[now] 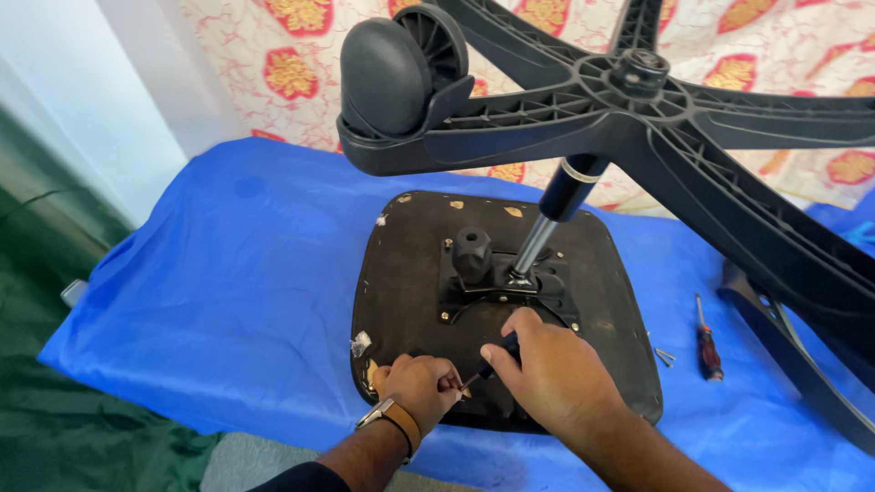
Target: The person attaches the base of an office chair to the seat using a screwdriver and screws. They insert each screw into the underside of the seat and tighten it, working around the central mounting area.
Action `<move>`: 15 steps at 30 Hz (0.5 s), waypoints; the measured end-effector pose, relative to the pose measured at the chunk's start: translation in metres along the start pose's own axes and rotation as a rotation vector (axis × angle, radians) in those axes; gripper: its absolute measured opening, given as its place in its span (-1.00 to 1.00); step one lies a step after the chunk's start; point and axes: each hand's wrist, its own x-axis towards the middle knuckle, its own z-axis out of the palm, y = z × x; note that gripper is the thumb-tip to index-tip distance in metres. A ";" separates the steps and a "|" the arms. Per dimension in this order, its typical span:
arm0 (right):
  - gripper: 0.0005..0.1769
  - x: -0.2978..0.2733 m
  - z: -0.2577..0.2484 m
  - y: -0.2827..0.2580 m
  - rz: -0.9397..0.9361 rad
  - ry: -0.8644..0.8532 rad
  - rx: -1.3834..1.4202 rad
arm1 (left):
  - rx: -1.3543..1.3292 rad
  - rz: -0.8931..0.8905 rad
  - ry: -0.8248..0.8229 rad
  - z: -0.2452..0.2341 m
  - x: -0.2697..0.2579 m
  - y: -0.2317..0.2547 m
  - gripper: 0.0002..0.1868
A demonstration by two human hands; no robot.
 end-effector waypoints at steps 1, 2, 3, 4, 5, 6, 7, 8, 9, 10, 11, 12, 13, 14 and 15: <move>-0.57 -0.002 0.000 0.001 -0.011 -0.018 0.031 | 0.009 0.007 -0.003 -0.001 0.000 0.000 -0.95; -0.60 -0.004 0.001 0.002 -0.101 0.010 0.067 | 0.016 0.012 -0.006 -0.001 0.001 0.000 -0.94; -0.63 -0.006 0.002 0.003 -0.190 0.040 0.102 | 0.023 0.016 -0.010 0.000 0.002 -0.001 -0.93; -0.65 -0.008 0.004 0.004 -0.279 0.071 0.137 | 0.042 0.003 -0.021 0.001 0.003 0.000 -0.93; -0.67 -0.010 0.004 0.005 -0.300 0.066 0.143 | 0.062 -0.010 -0.033 0.002 0.006 0.001 -0.93; -0.68 -0.011 0.005 0.006 -0.324 0.059 0.148 | 0.080 -0.026 -0.042 0.003 0.008 0.000 -0.93; -0.70 -0.011 0.005 0.006 -0.348 0.052 0.154 | 0.088 -0.032 -0.055 0.004 0.009 0.000 -0.92; -0.70 -0.012 0.005 0.005 -0.338 0.029 0.152 | 0.096 -0.039 -0.064 0.004 0.011 -0.001 -0.91; -0.70 -0.013 0.004 0.004 -0.327 0.007 0.151 | 0.104 -0.045 -0.074 0.005 0.011 -0.001 -0.90; -0.70 -0.014 0.004 0.002 -0.316 -0.014 0.150 | 0.107 -0.026 -0.063 0.004 0.012 -0.003 -0.91; -0.71 -0.016 0.004 0.000 -0.315 -0.025 0.160 | 0.109 -0.007 -0.053 0.004 0.012 -0.005 -0.91; -0.71 -0.018 0.006 -0.003 -0.314 -0.037 0.171 | 0.112 0.012 -0.043 0.004 0.012 -0.006 -0.92; -0.72 -0.020 0.006 -0.004 -0.313 -0.048 0.183 | 0.109 0.021 -0.051 0.005 0.012 -0.006 -0.92; -0.72 -0.021 0.007 -0.006 -0.303 -0.035 0.183 | 0.105 0.023 -0.057 0.005 0.013 -0.007 -0.92; -0.72 -0.021 0.007 -0.007 -0.292 -0.022 0.183 | 0.100 0.026 -0.062 0.005 0.012 -0.008 -0.92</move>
